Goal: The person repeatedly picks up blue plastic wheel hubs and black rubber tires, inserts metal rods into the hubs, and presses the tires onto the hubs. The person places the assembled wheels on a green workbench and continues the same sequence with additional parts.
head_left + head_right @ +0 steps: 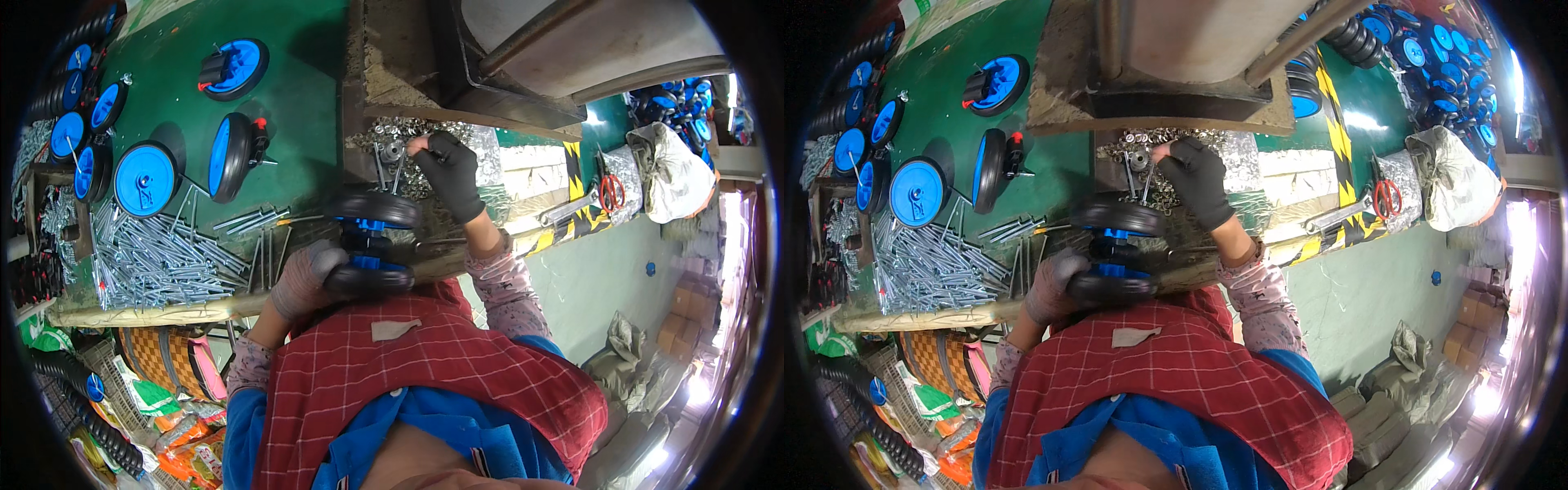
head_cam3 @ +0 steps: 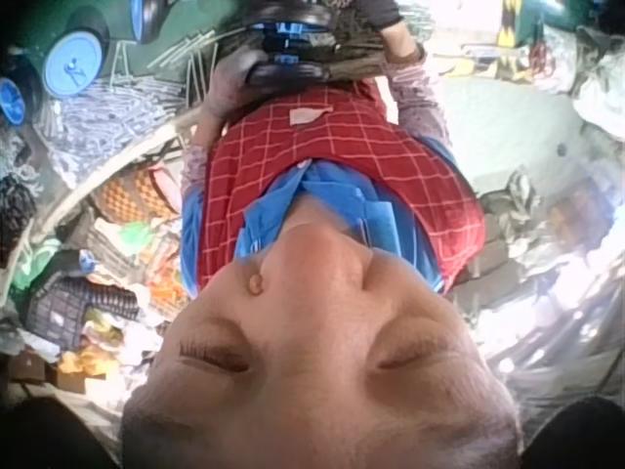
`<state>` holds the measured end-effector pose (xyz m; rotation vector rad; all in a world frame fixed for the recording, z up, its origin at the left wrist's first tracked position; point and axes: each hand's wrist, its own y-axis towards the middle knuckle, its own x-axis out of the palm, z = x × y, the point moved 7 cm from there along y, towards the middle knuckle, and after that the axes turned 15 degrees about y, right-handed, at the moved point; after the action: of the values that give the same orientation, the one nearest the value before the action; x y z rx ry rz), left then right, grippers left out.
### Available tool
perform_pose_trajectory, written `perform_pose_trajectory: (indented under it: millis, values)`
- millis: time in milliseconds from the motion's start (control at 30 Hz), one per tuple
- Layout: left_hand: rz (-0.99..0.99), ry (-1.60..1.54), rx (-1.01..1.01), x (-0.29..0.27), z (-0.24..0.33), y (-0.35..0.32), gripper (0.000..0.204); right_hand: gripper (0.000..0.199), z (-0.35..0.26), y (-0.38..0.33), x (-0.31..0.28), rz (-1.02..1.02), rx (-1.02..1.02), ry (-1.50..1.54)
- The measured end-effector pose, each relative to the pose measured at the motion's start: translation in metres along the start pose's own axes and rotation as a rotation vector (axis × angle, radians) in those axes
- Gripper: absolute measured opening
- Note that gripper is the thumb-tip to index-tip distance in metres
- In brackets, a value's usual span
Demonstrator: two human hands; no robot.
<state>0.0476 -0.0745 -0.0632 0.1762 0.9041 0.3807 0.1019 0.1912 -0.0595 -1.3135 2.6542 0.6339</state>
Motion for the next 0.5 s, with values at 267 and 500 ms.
perform_pose_trajectory:
  millis: [267, 500]
  values:
    - [0.018, -0.029, -0.012, -0.001, 0.002, 0.001, 0.059, 0.013, -0.008, -0.009, 0.012, -0.019, -0.071, -0.031]
    - [-0.039, -0.08, -0.022, -0.013, 0.023, 0.019, 0.045, 0.013, -0.01, -0.021, 0.014, -0.094, -0.254, -0.217]
